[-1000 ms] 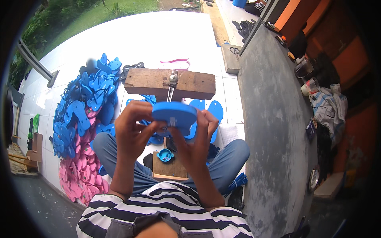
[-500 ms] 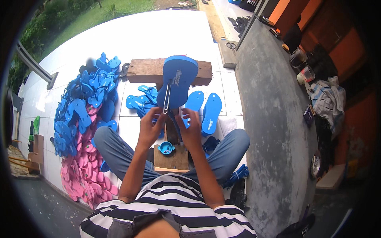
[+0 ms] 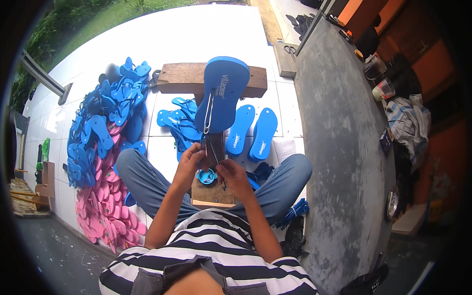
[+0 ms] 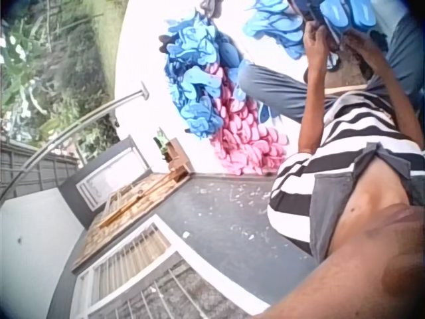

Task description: The person assembles flip-flops by pulling rubber straps through holes in the blue soles using a wooden jig, then ties a bundle of blue straps together.

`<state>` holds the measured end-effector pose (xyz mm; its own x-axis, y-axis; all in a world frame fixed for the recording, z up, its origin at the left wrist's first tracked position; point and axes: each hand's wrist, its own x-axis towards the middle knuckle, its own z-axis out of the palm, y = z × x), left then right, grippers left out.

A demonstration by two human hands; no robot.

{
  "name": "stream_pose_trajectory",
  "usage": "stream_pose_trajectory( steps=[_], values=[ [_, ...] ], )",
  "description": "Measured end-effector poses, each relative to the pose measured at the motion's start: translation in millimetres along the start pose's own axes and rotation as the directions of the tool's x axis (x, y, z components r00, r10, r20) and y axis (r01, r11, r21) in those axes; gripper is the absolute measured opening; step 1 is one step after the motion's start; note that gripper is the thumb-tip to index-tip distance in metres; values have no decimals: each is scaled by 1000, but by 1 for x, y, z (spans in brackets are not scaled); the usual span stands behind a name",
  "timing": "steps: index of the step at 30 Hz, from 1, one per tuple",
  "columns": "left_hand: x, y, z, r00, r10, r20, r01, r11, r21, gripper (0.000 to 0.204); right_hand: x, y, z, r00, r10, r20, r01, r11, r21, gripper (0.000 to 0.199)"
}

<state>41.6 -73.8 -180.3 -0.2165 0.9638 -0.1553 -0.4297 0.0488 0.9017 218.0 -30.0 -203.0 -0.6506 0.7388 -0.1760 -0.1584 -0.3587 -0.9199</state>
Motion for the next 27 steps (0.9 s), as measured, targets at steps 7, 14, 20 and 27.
stream_pose_trajectory(
  steps=[7,14,20,27],
  values=[
    [-37,23,-26,990,66,125,-2,892,-453,49,-17,-49,-28,912,-224,-343,80,919,-387,21],
    [-27,61,4,905,342,253,-308,937,-165,61,-7,-86,-7,891,-450,-53,204,502,-840,22],
    [-7,72,16,935,199,294,-277,926,254,41,19,-110,38,880,-468,77,463,814,-351,33],
    [-7,91,13,929,69,364,-160,961,227,46,43,-100,32,909,-331,255,327,943,58,30]
  ],
)
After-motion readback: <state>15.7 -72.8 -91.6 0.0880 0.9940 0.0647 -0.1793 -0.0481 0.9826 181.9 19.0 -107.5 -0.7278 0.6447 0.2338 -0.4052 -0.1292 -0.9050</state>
